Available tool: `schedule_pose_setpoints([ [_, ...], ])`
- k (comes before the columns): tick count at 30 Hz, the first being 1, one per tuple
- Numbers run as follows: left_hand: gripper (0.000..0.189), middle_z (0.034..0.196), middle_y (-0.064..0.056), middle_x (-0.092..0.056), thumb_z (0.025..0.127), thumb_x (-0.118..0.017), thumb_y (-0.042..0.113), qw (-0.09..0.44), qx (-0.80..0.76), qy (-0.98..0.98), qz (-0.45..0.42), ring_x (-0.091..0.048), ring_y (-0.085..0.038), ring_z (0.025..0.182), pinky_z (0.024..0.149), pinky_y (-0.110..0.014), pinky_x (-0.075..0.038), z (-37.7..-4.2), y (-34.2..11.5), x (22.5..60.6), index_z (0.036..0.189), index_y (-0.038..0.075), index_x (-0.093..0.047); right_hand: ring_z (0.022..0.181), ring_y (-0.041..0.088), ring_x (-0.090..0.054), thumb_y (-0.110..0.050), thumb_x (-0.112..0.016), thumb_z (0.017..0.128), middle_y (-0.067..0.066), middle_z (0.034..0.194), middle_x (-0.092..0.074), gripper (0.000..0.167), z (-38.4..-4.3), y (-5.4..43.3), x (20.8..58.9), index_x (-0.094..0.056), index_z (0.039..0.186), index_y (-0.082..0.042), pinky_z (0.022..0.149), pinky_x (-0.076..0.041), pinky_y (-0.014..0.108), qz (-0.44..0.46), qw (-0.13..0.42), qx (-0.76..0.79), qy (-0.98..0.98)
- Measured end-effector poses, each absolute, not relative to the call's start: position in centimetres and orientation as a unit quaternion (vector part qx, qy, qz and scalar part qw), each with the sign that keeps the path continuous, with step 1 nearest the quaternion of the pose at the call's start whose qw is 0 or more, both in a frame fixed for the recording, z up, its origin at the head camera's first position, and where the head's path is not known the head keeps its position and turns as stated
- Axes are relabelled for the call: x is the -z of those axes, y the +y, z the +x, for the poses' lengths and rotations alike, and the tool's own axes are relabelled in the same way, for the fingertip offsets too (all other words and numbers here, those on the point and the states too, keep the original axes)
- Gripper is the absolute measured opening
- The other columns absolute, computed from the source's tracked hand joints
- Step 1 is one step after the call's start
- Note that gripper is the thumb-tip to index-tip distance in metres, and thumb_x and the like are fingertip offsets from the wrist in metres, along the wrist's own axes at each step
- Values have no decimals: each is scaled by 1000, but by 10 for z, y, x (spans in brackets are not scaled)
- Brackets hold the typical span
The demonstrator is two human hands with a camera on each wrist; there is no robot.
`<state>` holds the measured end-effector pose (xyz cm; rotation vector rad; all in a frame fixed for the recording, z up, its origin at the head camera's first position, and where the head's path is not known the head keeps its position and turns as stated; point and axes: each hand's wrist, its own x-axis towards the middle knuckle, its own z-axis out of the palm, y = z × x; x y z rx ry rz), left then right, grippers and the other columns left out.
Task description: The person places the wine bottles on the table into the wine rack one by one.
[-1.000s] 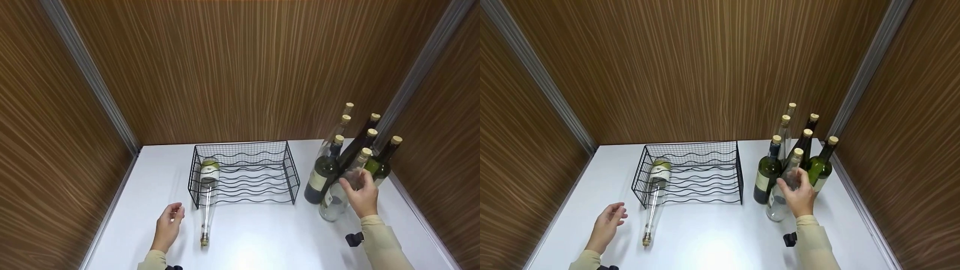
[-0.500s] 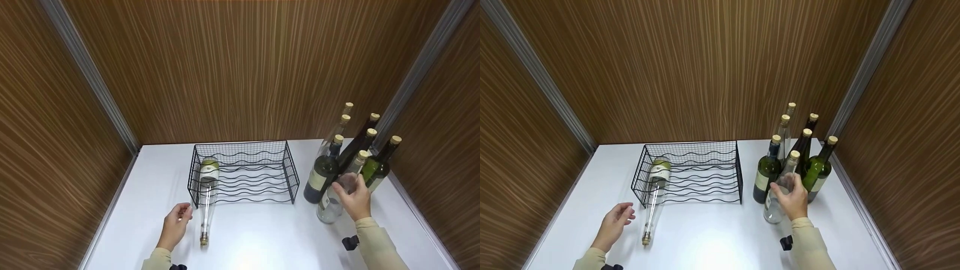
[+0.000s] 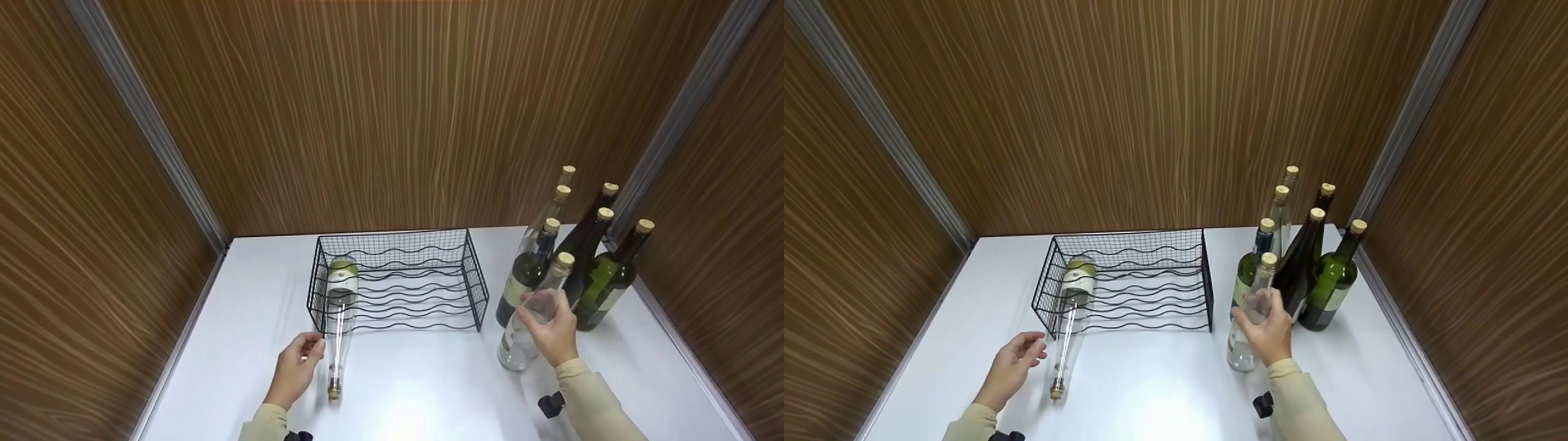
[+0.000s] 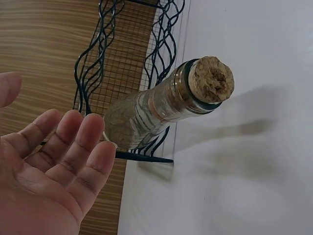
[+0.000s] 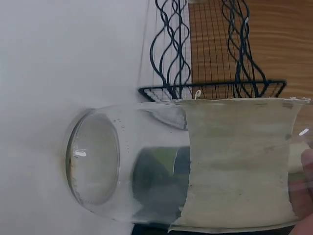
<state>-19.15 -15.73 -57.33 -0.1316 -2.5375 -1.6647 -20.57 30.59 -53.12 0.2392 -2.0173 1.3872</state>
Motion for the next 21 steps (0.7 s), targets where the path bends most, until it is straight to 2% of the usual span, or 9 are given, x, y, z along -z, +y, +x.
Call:
schedule_pose_setpoints([
  [4,27,94,-5,-62,98,-57,26,60,545,-835,-51,-60,-14,82,72,-26,-50,-191,-154,571,113,3,-61,90,15,-67,13,-74,74,27,94,-65,36,-205,293,531,-50,101,11,85,-49,18,123,325,-533,-772],
  [10,28,97,-6,-62,99,-56,26,57,540,-838,-63,-60,-15,84,73,-27,-50,-192,-149,566,116,4,-60,88,30,-66,15,-74,72,24,93,-67,36,-203,272,531,-52,100,12,85,-50,20,173,318,-544,-757],
  [14,26,99,-8,-62,99,-56,23,44,546,-834,-62,-60,-17,86,75,-28,-50,-192,-145,563,116,4,-60,94,17,-66,15,-75,70,15,95,-69,37,-200,259,531,-54,100,11,89,-47,18,189,305,-545,-758],
  [16,24,98,-8,-62,99,-56,20,41,545,-835,-61,-59,-17,86,75,-28,-50,-192,-144,564,115,4,-60,97,10,-65,14,-76,69,11,98,-70,41,-197,253,532,-54,104,11,90,-47,18,194,290,-545,-762],
  [19,25,98,-9,-62,98,-56,19,38,542,-837,-62,-58,-16,85,75,-27,-49,-192,-144,565,116,2,-60,100,20,-66,13,-77,67,12,103,-69,52,-192,247,534,-52,112,12,92,-45,18,197,253,-548,-772],
  [21,25,99,-11,-63,98,-56,17,37,540,-839,-62,-58,-17,86,74,-27,-49,-191,-142,563,117,0,-59,105,21,-64,11,-79,66,12,108,-69,61,-189,246,537,-50,120,11,95,-43,17,189,226,-544,-786],
])
